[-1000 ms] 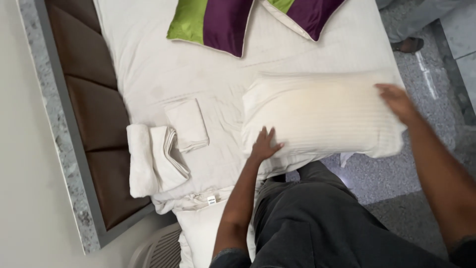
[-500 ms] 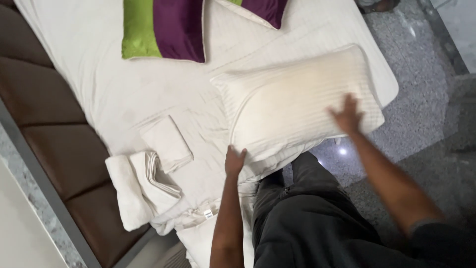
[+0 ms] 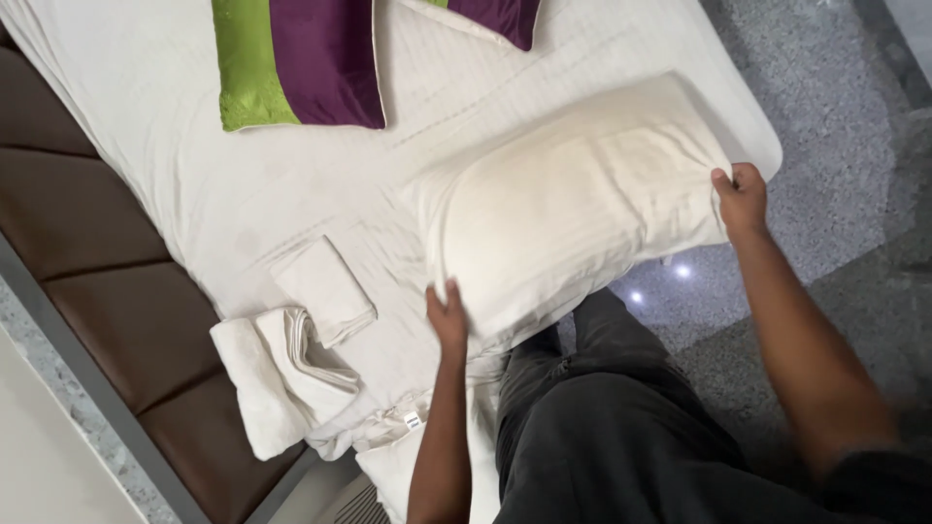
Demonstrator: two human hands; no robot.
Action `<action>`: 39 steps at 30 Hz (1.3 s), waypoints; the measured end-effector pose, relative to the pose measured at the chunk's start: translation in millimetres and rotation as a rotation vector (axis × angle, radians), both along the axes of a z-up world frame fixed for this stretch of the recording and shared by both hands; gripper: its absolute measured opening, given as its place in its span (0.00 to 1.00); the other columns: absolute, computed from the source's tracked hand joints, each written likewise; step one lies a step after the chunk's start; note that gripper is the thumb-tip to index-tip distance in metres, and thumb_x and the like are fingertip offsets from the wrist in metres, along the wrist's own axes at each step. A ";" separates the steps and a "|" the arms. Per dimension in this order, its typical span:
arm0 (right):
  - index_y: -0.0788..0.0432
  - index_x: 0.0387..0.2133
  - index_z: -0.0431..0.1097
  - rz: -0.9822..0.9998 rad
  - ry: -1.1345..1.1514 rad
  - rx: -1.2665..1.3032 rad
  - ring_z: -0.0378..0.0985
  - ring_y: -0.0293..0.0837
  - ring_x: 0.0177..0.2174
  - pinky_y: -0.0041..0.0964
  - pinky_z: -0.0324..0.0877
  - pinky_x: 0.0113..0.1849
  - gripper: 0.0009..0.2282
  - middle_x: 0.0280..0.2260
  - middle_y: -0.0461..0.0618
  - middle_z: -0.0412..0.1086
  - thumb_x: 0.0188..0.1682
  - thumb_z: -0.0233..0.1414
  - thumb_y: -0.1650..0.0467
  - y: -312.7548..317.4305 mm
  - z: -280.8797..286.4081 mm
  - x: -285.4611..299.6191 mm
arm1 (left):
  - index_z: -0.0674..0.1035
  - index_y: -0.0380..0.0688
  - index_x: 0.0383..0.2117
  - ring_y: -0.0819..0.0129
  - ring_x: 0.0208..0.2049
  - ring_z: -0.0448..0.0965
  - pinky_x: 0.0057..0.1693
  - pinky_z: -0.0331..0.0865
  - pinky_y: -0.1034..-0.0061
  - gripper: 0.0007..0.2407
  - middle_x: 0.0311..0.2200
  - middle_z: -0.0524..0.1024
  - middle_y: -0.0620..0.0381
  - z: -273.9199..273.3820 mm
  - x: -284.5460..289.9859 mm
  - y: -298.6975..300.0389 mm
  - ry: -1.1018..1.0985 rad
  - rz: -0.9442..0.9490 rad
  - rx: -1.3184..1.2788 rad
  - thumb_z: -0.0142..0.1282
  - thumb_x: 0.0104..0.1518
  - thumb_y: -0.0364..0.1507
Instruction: The person inserts a white pillow into a white pillowcase on a bed. They align the corners, pull the case over the pillow, and smooth the fabric to fit it properly before placing the finished pillow on the bed.
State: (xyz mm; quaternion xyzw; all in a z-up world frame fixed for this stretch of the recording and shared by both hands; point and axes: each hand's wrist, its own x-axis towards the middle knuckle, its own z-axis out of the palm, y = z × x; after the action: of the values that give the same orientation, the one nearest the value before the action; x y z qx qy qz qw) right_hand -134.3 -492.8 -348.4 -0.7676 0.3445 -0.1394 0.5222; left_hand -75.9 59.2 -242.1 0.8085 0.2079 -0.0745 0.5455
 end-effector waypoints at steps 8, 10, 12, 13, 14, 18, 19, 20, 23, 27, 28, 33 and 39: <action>0.60 0.51 0.68 0.641 0.082 -0.539 0.65 0.56 0.58 0.54 0.59 0.59 0.17 0.55 0.58 0.67 0.50 0.60 0.73 121.6 73.7 23.9 | 0.68 0.28 0.57 0.41 0.58 0.64 0.62 0.57 0.52 0.25 0.55 0.67 0.32 -40.5 -99.0 16.0 -0.096 -0.219 0.664 0.58 0.57 0.34; 0.59 0.58 0.66 0.729 0.033 -0.517 0.56 0.58 0.66 0.61 0.49 0.64 0.23 0.63 0.60 0.60 0.48 0.60 0.71 190.8 100.7 55.2 | 0.63 0.27 0.64 0.37 0.68 0.55 0.70 0.47 0.47 0.29 0.65 0.59 0.29 -24.0 -63.4 -28.6 -0.238 -0.307 0.689 0.55 0.60 0.35; 0.50 0.68 0.56 1.045 0.151 -0.730 0.37 0.59 0.69 0.70 0.32 0.62 0.30 0.71 0.56 0.44 0.53 0.48 0.53 252.3 111.2 78.0 | 0.61 0.43 0.70 0.43 0.74 0.45 0.71 0.32 0.41 0.28 0.72 0.51 0.38 -6.3 -20.0 -75.7 -0.148 -0.494 0.695 0.50 0.63 0.37; 0.50 0.68 0.56 1.056 0.150 -0.722 0.37 0.59 0.69 0.70 0.32 0.62 0.30 0.71 0.56 0.44 0.53 0.48 0.53 262.3 95.6 87.0 | 0.61 0.43 0.70 0.43 0.74 0.45 0.71 0.32 0.41 0.28 0.72 0.51 0.38 -13.8 -6.4 -82.9 -0.138 -0.489 0.700 0.50 0.63 0.37; 0.48 0.69 0.54 1.138 0.144 -0.743 0.36 0.56 0.69 0.70 0.32 0.62 0.31 0.72 0.53 0.42 0.54 0.42 0.50 272.2 79.4 96.1 | 0.61 0.49 0.71 0.46 0.76 0.44 0.73 0.32 0.42 0.26 0.74 0.50 0.43 -22.2 7.6 -90.1 -0.138 -0.542 0.719 0.46 0.66 0.39; 0.47 0.70 0.51 1.261 0.229 -0.644 0.37 0.55 0.71 0.69 0.33 0.66 0.36 0.72 0.49 0.42 0.52 0.38 0.43 240.6 72.1 140.4 | 0.59 0.58 0.72 0.54 0.77 0.40 0.75 0.30 0.40 0.25 0.75 0.48 0.53 -48.4 46.3 -86.4 0.013 -0.672 0.799 0.36 0.69 0.46; 0.47 0.70 0.51 1.264 0.229 -0.647 0.37 0.55 0.71 0.69 0.33 0.66 0.36 0.72 0.49 0.42 0.52 0.38 0.43 215.6 70.3 148.9 | 0.59 0.58 0.72 0.54 0.77 0.40 0.75 0.30 0.40 0.25 0.75 0.48 0.53 -44.4 52.8 -79.2 0.013 -0.669 0.798 0.36 0.69 0.46; 0.48 0.70 0.51 1.174 0.339 -0.641 0.37 0.56 0.70 0.70 0.33 0.65 0.39 0.72 0.51 0.42 0.50 0.39 0.41 191.0 68.1 157.4 | 0.56 0.57 0.72 0.53 0.76 0.37 0.73 0.27 0.39 0.28 0.75 0.45 0.53 -41.0 59.0 -71.6 0.147 -0.661 0.809 0.36 0.67 0.50; 0.52 0.70 0.44 0.990 0.547 -0.578 0.36 0.60 0.69 0.75 0.31 0.61 0.43 0.72 0.56 0.40 0.47 0.41 0.40 110.6 24.1 158.1 | 0.53 0.56 0.72 0.52 0.75 0.32 0.71 0.24 0.36 0.34 0.75 0.41 0.53 -41.2 57.0 -60.8 0.338 -0.574 0.799 0.36 0.63 0.57; 0.53 0.73 0.34 0.698 0.827 0.053 0.46 0.60 0.68 0.67 0.47 0.63 0.48 0.71 0.61 0.43 0.44 0.45 0.42 38.9 35.0 147.3 | 0.51 0.56 0.73 0.49 0.75 0.28 0.68 0.25 0.32 0.38 0.76 0.39 0.50 -51.3 54.1 -50.5 0.386 -0.359 0.728 0.37 0.58 0.60; 0.53 0.73 0.34 0.711 0.833 0.050 0.46 0.60 0.68 0.67 0.47 0.63 0.48 0.71 0.61 0.43 0.44 0.45 0.42 26.6 33.8 117.5 | 0.51 0.56 0.73 0.49 0.75 0.28 0.68 0.25 0.32 0.38 0.76 0.39 0.50 -52.8 46.8 -45.9 0.396 -0.348 0.724 0.37 0.58 0.60; 0.63 0.72 0.26 0.567 0.841 0.505 0.48 0.60 0.67 0.56 0.51 0.63 0.54 0.70 0.66 0.41 0.44 0.51 0.45 -8.4 -55.8 11.9 | 0.51 0.48 0.72 0.34 0.58 0.63 0.66 0.50 0.45 0.30 0.64 0.63 0.37 -182.8 -59.8 51.2 0.537 -0.095 0.558 0.23 0.67 0.50; 0.66 0.67 0.52 0.447 0.960 0.808 0.70 0.61 0.58 0.59 0.69 0.55 0.49 0.60 0.68 0.64 0.36 0.59 0.48 22.3 34.8 69.1 | 0.74 0.20 0.51 0.42 0.52 0.77 0.61 0.67 0.58 0.42 0.49 0.78 0.31 -84.6 -36.7 25.0 0.673 0.416 0.073 0.41 0.60 0.61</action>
State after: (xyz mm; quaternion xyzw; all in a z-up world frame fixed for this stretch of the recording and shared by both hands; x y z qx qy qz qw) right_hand -65.2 -470.5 -313.6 -0.5415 0.3963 0.4695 0.5739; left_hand -112.7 84.2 -326.7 0.6984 0.5371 -0.2157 0.4211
